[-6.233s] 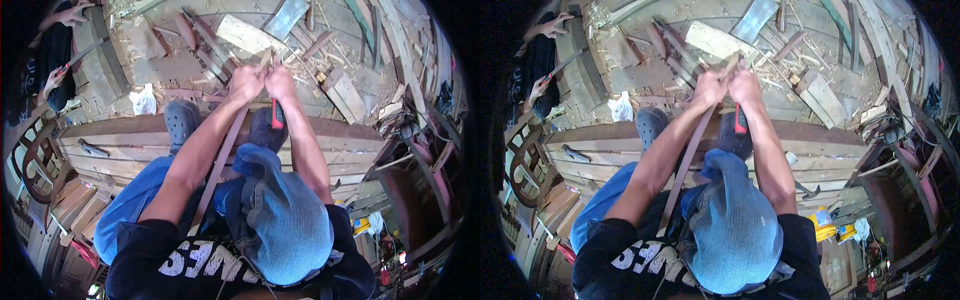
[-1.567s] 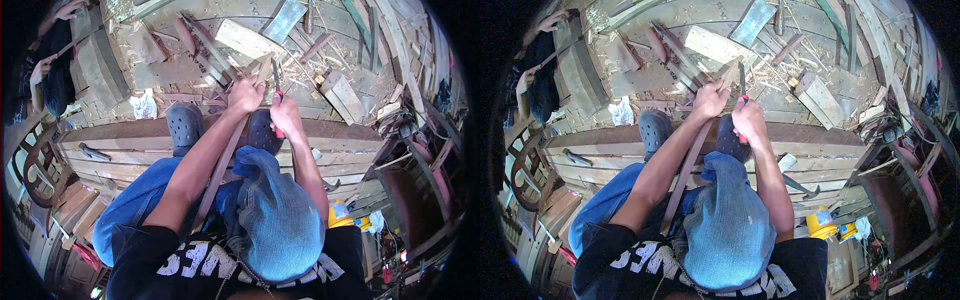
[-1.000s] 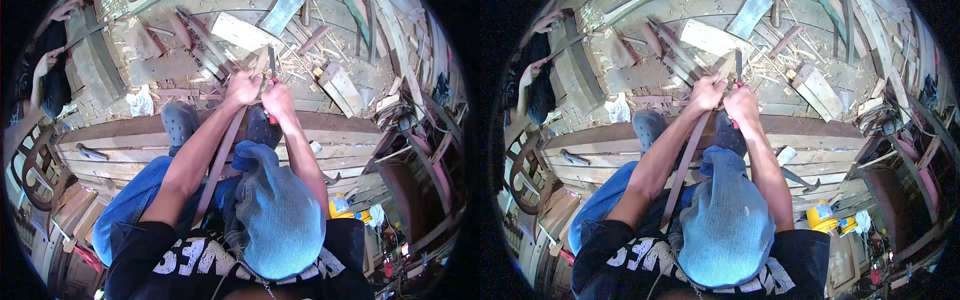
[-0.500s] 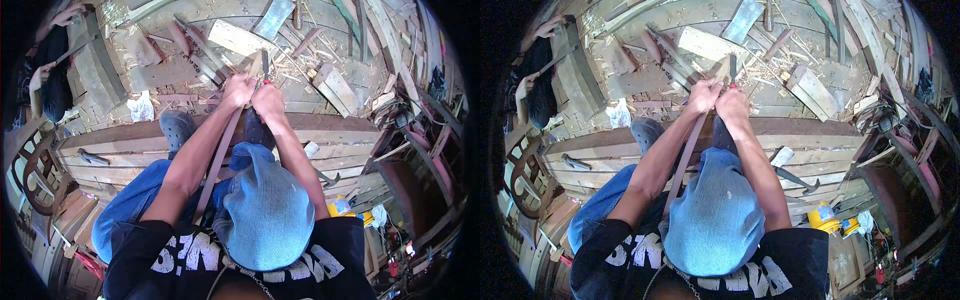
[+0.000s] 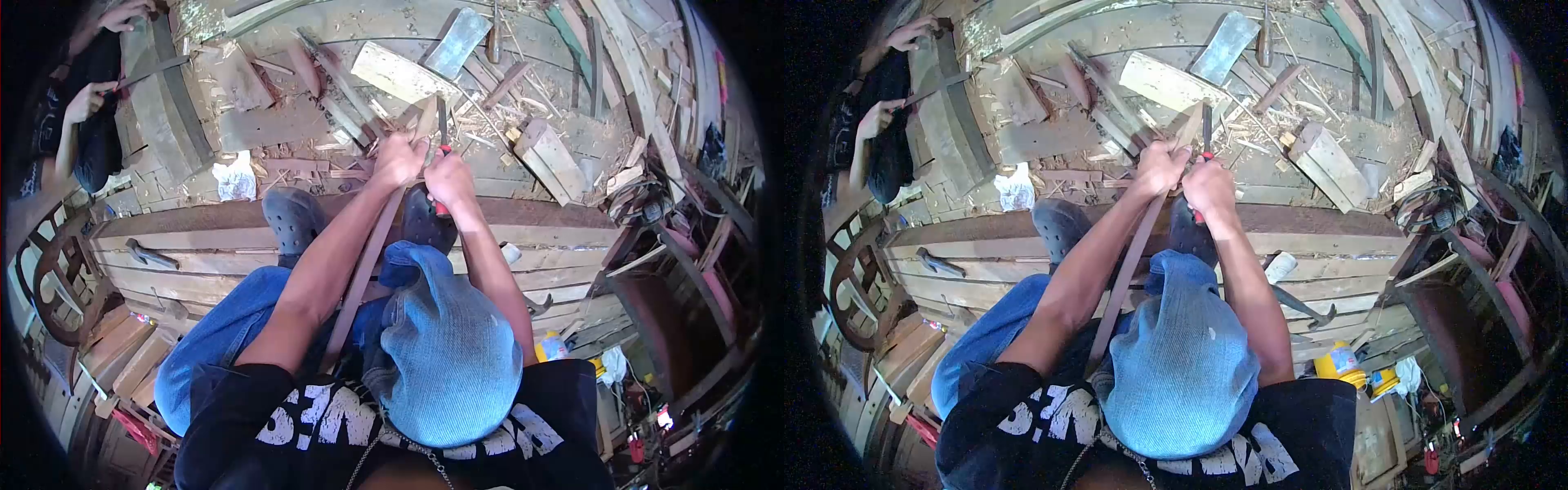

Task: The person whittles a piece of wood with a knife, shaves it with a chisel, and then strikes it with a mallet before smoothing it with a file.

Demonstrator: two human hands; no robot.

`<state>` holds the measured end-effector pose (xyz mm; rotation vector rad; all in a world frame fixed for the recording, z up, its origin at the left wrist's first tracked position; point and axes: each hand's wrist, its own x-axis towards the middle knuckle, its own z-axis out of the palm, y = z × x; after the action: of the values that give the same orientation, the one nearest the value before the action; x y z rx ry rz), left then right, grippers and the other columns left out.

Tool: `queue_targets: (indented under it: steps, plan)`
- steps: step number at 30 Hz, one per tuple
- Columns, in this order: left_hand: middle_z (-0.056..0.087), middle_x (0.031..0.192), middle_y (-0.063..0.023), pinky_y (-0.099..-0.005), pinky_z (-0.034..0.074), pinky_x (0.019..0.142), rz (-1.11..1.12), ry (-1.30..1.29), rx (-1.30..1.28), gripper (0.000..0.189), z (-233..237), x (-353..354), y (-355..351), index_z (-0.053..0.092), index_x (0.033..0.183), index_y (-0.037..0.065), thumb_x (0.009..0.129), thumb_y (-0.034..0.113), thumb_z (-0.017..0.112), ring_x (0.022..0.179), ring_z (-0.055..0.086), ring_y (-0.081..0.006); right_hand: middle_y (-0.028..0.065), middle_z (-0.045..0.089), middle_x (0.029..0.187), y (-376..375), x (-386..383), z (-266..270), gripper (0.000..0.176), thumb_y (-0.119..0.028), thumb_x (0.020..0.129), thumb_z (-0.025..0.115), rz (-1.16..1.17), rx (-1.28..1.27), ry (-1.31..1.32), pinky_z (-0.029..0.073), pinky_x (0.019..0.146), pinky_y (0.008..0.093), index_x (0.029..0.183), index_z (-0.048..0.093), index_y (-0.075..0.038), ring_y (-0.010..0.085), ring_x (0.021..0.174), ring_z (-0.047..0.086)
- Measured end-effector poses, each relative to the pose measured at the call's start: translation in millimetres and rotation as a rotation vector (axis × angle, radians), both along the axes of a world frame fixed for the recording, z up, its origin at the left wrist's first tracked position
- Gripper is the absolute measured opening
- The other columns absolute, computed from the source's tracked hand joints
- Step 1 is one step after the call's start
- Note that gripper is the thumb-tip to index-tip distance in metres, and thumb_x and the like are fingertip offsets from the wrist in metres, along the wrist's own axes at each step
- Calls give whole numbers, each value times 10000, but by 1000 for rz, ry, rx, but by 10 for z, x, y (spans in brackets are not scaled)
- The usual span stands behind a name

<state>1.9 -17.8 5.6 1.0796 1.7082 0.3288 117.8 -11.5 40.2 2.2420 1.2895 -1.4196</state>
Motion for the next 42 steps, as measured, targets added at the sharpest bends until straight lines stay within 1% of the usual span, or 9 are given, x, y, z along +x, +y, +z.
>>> queue_targets:
  steps: [3, 15, 17, 19, 22, 25, 31, 39, 42]
  plan:
    - [652, 886, -264, -423, 512, 815, 54, -13, -166, 333, 91, 15, 56, 661, 1086, 53, 864, 290, 584, 874, 649, -388, 337, 631, 872, 137, -45, 149, 416, -265, 920, 438, -27, -98, 74, 500, 842, 478, 886, 640, 97, 447, 911, 634]
    - [624, 733, -250, -449, 523, 708, 30, -21, -34, 237, -330, -18, -428, 703, 919, 86, 834, 260, 567, 765, 655, -389, 258, 641, 668, 140, 9, -267, 455, -277, 931, 435, 40, 110, -8, 540, 734, 445, 727, 646, 71, 368, 711, 682]
    - [645, 754, -222, -424, 514, 648, -102, 20, -15, 274, -352, -61, -485, 677, 1012, 79, 847, 280, 593, 700, 664, -368, 237, 634, 622, 18, 46, -327, 454, -291, 936, 434, 63, 156, -81, 551, 657, 428, 766, 642, 75, 344, 593, 671]
    - [666, 706, -167, -389, 516, 594, -75, -41, 108, 280, -126, -124, -304, 680, 1022, 78, 867, 289, 581, 624, 666, -305, 296, 648, 822, 74, 91, -96, 429, -299, 920, 469, -8, 122, -69, 527, 781, 448, 827, 655, 77, 414, 827, 661]
    - [595, 571, -37, -303, 482, 484, -3, -69, -125, 296, 79, -244, -126, 678, 1073, 104, 907, 319, 563, 479, 589, -110, 228, 637, 643, 29, 164, 202, 463, -328, 964, 428, -198, 48, 69, 535, 564, 419, 801, 606, 67, 334, 511, 648]
    - [652, 643, -161, -377, 551, 613, 63, -128, -265, 306, 388, -231, 142, 660, 1076, 51, 895, 267, 540, 544, 666, -251, 218, 621, 604, -92, 244, 257, 442, -324, 963, 434, -286, 45, 118, 528, 530, 409, 861, 594, 75, 302, 498, 648]
    - [629, 599, -36, -272, 511, 483, 69, -74, -282, 330, 200, -170, 149, 667, 1147, 109, 896, 313, 601, 448, 589, -113, 230, 621, 609, 13, 245, 223, 443, -333, 962, 429, -86, 31, 137, 537, 564, 419, 887, 591, 72, 302, 504, 651]
    - [658, 979, -237, -442, 502, 871, -113, 270, -169, 421, 259, -81, 176, 645, 1178, 119, 828, 352, 628, 947, 639, -388, 251, 621, 601, 134, 68, 359, 492, -294, 962, 404, -100, -54, 199, 550, 597, 424, 806, 607, 126, 326, 526, 658]
    - [661, 961, -241, -442, 515, 845, -106, 267, -144, 390, 251, -73, 167, 654, 1151, 104, 828, 321, 631, 915, 652, -384, 253, 617, 589, 159, 51, 377, 518, -298, 964, 390, -24, -65, 187, 553, 578, 416, 778, 617, 128, 323, 518, 658]
